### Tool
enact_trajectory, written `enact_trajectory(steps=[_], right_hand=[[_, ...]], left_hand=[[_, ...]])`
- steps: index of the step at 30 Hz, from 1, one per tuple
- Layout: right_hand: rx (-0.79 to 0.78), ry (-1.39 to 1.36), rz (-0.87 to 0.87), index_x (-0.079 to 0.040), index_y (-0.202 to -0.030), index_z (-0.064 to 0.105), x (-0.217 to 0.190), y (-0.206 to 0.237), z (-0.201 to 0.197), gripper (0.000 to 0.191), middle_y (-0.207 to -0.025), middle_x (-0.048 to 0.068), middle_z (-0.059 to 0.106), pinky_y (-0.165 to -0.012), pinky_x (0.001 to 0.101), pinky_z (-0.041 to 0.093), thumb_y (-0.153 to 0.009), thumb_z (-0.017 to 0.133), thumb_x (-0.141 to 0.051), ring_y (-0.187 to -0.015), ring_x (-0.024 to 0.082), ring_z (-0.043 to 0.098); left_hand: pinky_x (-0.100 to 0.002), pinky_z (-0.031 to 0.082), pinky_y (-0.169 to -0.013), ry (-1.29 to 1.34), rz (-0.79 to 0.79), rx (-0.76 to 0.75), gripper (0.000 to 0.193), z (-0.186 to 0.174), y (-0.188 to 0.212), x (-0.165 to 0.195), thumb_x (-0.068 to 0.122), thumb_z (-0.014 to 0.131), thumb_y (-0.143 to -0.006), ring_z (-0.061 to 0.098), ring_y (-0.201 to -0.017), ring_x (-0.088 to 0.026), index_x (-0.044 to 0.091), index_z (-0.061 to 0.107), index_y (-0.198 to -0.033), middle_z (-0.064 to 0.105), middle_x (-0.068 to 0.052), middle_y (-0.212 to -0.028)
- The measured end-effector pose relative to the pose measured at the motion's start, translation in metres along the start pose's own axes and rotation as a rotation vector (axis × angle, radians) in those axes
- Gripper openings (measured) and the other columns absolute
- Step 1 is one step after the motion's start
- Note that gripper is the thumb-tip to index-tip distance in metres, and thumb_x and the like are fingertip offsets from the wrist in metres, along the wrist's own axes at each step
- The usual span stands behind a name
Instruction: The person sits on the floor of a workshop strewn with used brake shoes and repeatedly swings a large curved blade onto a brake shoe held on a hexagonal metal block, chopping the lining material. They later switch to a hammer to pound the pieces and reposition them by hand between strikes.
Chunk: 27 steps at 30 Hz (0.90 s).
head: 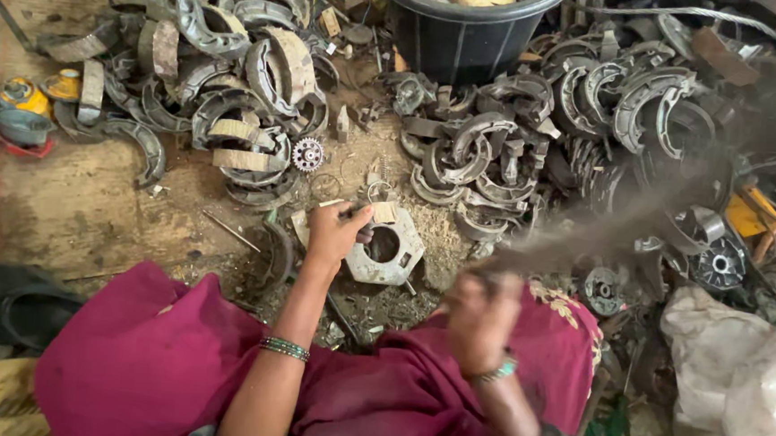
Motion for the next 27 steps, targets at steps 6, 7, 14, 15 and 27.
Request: enact_trajectory(steps=[6, 7, 14, 15, 27], right_hand=[[-0.308, 0.693, -0.270, 0.000, -0.107, 0.048, 0.051, -0.005, 0.036, 0.030, -0.061, 0.025, 0.063, -0.048, 0.0517, 0.045, -0.101, 0.062, -0.025, -0.057, 0.043, 0.062], [-0.270, 0.676, -0.220, 0.000, -0.107, 0.049, 0.043, -0.007, 0.033, 0.029, -0.062, 0.023, 0.063, -0.047, 0.0494, 0.045, -0.101, 0.061, -0.025, -0.055, 0.040, 0.061], [0.014, -0.219, -0.283, -0.007, -0.118, 0.050, -0.030, 0.010, -0.009, 0.018, -0.084, 0.005, 0.061, -0.052, 0.0288, 0.050, -0.107, 0.055, -0.020, -0.062, 0.012, 0.056], [-0.002, -0.370, -0.465, -0.007, -0.119, 0.048, -0.024, 0.010, -0.009, 0.018, -0.087, 0.001, 0.060, -0.054, 0.0263, 0.050, -0.112, 0.055, -0.022, -0.063, 0.008, 0.055], [-0.104, 0.482, -0.013, -0.004, -0.114, 0.055, 0.029, -0.004, -0.005, 0.024, -0.070, 0.014, 0.065, -0.044, 0.0383, 0.044, -0.105, 0.056, -0.026, -0.049, 0.019, 0.057]], left_hand=[[-0.026, 0.056, -0.050, -0.037, -0.009, -0.010, 0.020, 0.002, -0.001, -0.003, 0.013, 0.078, -0.088, 0.068, -0.056, -0.011, -0.004, 0.075, -0.098, 0.074, -0.007, -0.076], [-0.026, 0.055, -0.051, -0.165, 0.101, 0.041, 0.025, 0.001, -0.003, -0.002, 0.014, 0.080, -0.088, 0.068, -0.059, -0.011, -0.006, 0.073, -0.100, 0.074, -0.007, -0.077], [-0.027, 0.057, -0.049, -0.051, -0.011, -0.011, 0.025, 0.001, -0.002, -0.006, 0.015, 0.076, -0.091, 0.069, -0.056, -0.013, -0.009, 0.074, -0.095, 0.072, -0.007, -0.072], [-0.027, 0.058, -0.049, -0.048, -0.009, -0.009, 0.024, 0.001, -0.001, -0.005, 0.015, 0.077, -0.090, 0.069, -0.056, -0.013, -0.008, 0.073, -0.096, 0.072, -0.007, -0.072], [-0.027, 0.054, -0.051, -0.040, 0.115, 0.009, 0.021, -0.003, -0.002, 0.001, 0.013, 0.077, -0.090, 0.066, -0.059, -0.009, -0.002, 0.072, -0.103, 0.072, -0.002, -0.081]])
Point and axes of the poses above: each hand's wrist, its own y-axis away from the middle knuckle, its own z-axis out of the palm, x = y × z, the point moved 1 cm from there along -y, towards the middle knuckle
